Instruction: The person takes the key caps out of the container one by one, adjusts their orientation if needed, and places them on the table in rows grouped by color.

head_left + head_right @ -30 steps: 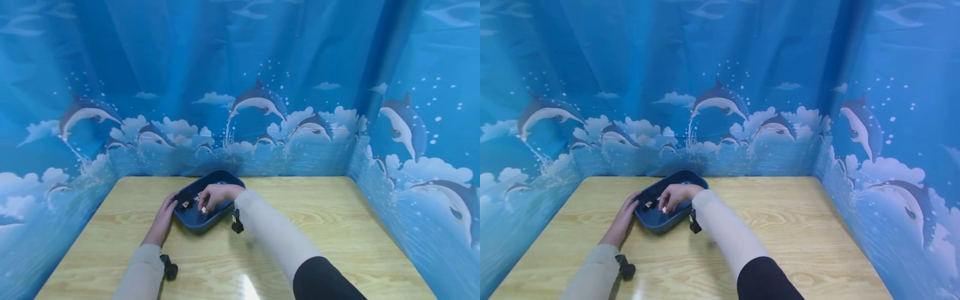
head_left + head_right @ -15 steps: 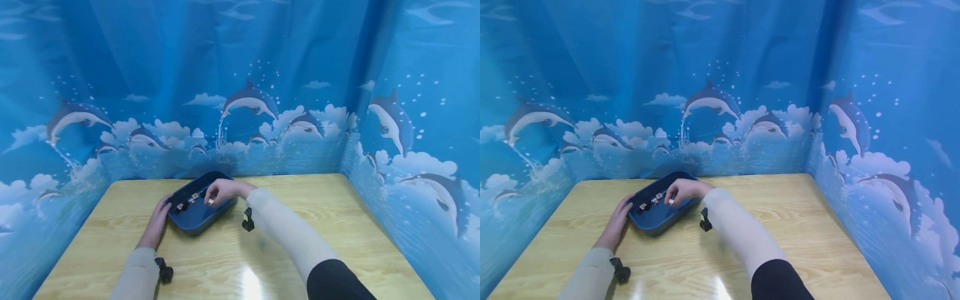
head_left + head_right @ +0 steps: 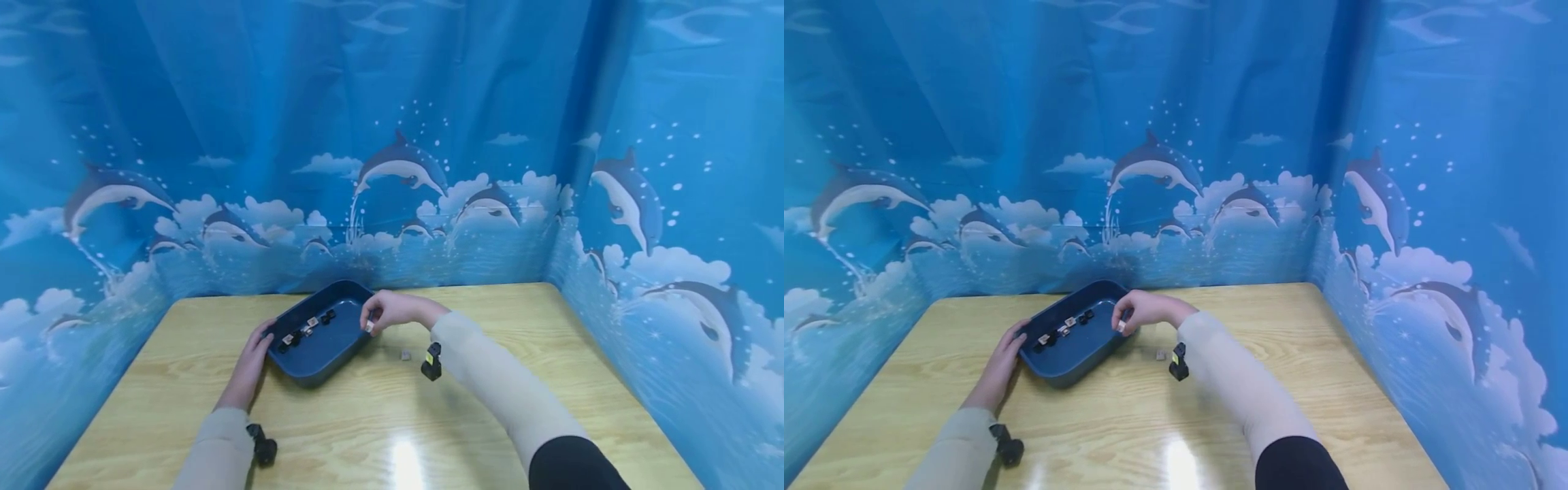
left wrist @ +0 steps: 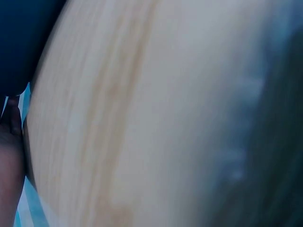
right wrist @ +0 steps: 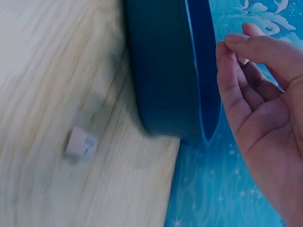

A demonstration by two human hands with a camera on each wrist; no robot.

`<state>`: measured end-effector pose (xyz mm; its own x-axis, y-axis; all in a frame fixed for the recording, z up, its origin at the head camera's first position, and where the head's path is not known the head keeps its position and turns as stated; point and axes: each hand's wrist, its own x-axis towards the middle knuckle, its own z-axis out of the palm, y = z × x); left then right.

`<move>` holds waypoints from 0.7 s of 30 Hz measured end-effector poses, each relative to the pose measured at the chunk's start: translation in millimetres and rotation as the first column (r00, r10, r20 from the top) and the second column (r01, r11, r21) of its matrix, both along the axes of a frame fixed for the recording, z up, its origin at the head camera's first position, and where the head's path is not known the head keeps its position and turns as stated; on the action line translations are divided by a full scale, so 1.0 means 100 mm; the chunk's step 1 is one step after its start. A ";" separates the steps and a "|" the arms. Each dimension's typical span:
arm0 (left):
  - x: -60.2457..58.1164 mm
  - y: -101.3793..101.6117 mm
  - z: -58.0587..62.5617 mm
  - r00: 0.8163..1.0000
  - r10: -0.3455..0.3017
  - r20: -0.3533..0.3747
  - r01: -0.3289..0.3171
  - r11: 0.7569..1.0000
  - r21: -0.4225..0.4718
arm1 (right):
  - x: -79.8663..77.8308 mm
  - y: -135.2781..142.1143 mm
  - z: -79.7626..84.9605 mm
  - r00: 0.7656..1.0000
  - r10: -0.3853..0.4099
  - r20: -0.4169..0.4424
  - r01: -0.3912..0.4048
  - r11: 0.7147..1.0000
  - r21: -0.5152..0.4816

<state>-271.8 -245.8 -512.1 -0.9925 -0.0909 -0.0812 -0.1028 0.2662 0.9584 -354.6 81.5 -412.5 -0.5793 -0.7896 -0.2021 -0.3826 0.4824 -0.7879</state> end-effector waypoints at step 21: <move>0.04 0.00 0.03 0.999 -0.022 0.038 0.023 1.000 -0.017 | 0.23 0.69 -0.45 0.980 -0.197 -0.042 0.190 0.972 -0.137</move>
